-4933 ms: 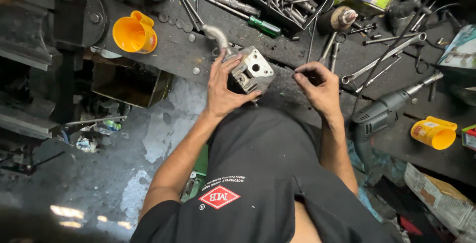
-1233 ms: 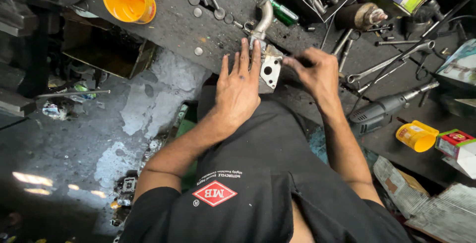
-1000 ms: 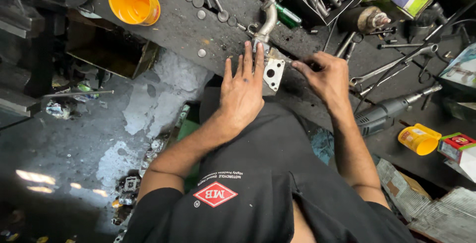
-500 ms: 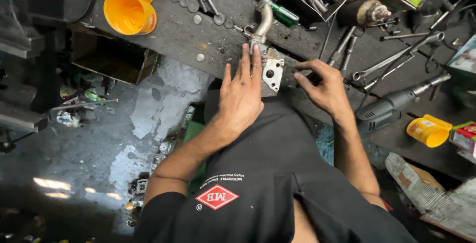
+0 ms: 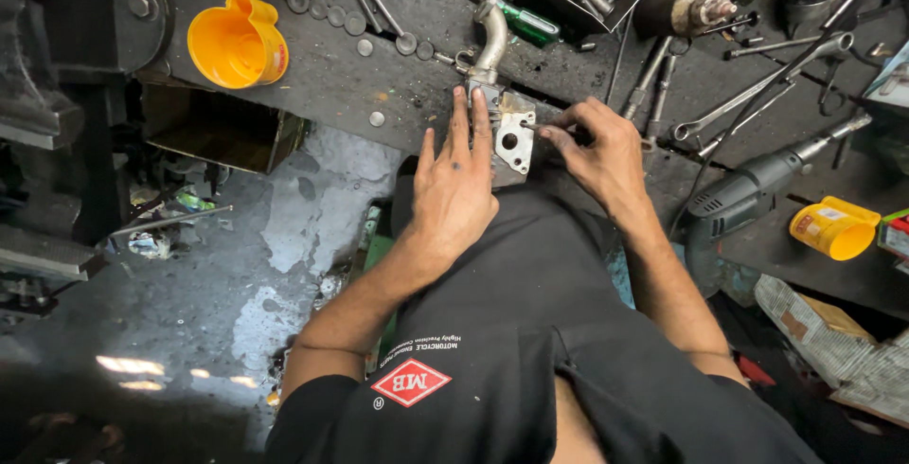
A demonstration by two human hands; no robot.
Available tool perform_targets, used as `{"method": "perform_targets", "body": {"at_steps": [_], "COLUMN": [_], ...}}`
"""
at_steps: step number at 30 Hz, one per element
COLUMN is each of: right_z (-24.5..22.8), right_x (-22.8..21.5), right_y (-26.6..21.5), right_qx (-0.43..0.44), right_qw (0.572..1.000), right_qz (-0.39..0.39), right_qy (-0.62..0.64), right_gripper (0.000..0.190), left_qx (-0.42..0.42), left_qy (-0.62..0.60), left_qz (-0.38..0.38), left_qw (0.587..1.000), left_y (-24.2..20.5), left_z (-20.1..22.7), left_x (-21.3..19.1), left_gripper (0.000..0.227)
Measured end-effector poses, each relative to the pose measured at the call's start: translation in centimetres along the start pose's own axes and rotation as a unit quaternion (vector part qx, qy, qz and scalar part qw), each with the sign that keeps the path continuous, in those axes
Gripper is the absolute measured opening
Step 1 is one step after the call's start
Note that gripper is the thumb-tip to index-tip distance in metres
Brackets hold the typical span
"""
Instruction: The person uses a rotary tool to grind and smooth the surfaces of a metal engine cylinder head. They rotate the part to access different areas, then switch to a small file to deburr edges and clean ports. The part is inspected and repositioned throughout the process.
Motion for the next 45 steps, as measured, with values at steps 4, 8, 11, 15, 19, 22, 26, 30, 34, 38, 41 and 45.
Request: {"method": "perform_targets", "body": {"at_steps": [4, 8, 11, 15, 19, 22, 26, 30, 34, 38, 41, 45], "right_z": [0.1, 0.3, 0.3, 0.2, 1.0, 0.9, 0.9, 0.8, 1.1, 0.9, 1.1, 0.9], "right_x": [0.1, 0.2, 0.0, 0.1, 0.3, 0.4, 0.1, 0.3, 0.1, 0.2, -0.2, 0.3], "right_y": [0.1, 0.5, 0.5, 1.0, 0.9, 1.3, 1.3, 1.0, 1.3, 1.3, 1.7, 1.1], "right_qx": [0.013, 0.001, -0.02, -0.037, -0.027, -0.036, -0.041, -0.048, -0.025, -0.034, -0.028, -0.031], "right_qw": [1.0, 1.0, 0.999, 0.999, 0.999, 0.999, 0.999, 0.998, 0.999, 0.999, 0.999, 0.999], "right_qz": [0.008, 0.013, 0.001, -0.006, -0.008, -0.021, -0.021, -0.031, -0.013, -0.031, -0.027, -0.022], "right_qy": [-0.023, -0.028, -0.044, -0.034, -0.025, -0.022, -0.017, -0.036, -0.028, -0.029, -0.014, -0.021], "right_gripper": [0.024, 0.023, 0.026, 0.025, 0.024, 0.025, 0.024, 0.024, 0.027, 0.025, 0.025, 0.02], "left_qx": [0.002, -0.008, -0.008, 0.003, -0.013, -0.012, -0.013, -0.019, -0.013, -0.013, -0.015, -0.013], "left_qy": [-0.017, -0.008, -0.002, 0.011, -0.004, 0.017, 0.003, -0.006, 0.004, -0.001, -0.008, 0.002], "left_qz": [0.0, -0.019, -0.027, 0.023, -0.02, -0.002, -0.004, -0.024, -0.01, -0.005, -0.002, 0.011], "left_qw": [1.0, 1.0, 1.0, 1.0, 1.0, 1.0, 1.0, 1.0, 1.0, 1.0, 1.0, 1.0], "left_y": [-0.1, -0.1, 0.0, 0.1, -0.2, -0.1, 0.0, 0.0, 0.0, -0.1, 0.2, -0.2], "left_z": [0.1, -0.1, 0.1, 0.5, 0.2, 0.2, 0.2, 0.0, 0.1, 0.2, 0.3, 0.2], "left_x": [-0.1, 0.2, 0.3, -0.8, 0.4, 0.0, 0.1, 0.6, 0.4, 0.3, 0.2, 0.2], "left_gripper": [0.104, 0.105, 0.106, 0.106, 0.107, 0.106, 0.108, 0.109, 0.108, 0.108, 0.107, 0.105]}}
Point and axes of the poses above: each hand's wrist, its own y-axis towards the middle knuckle, its own x-axis out of the palm, z = x × y, the point moved 9 cm from there along y, towards the middle knuckle, and after that the axes turned 7 degrees about -x, right-handed, at the moved point
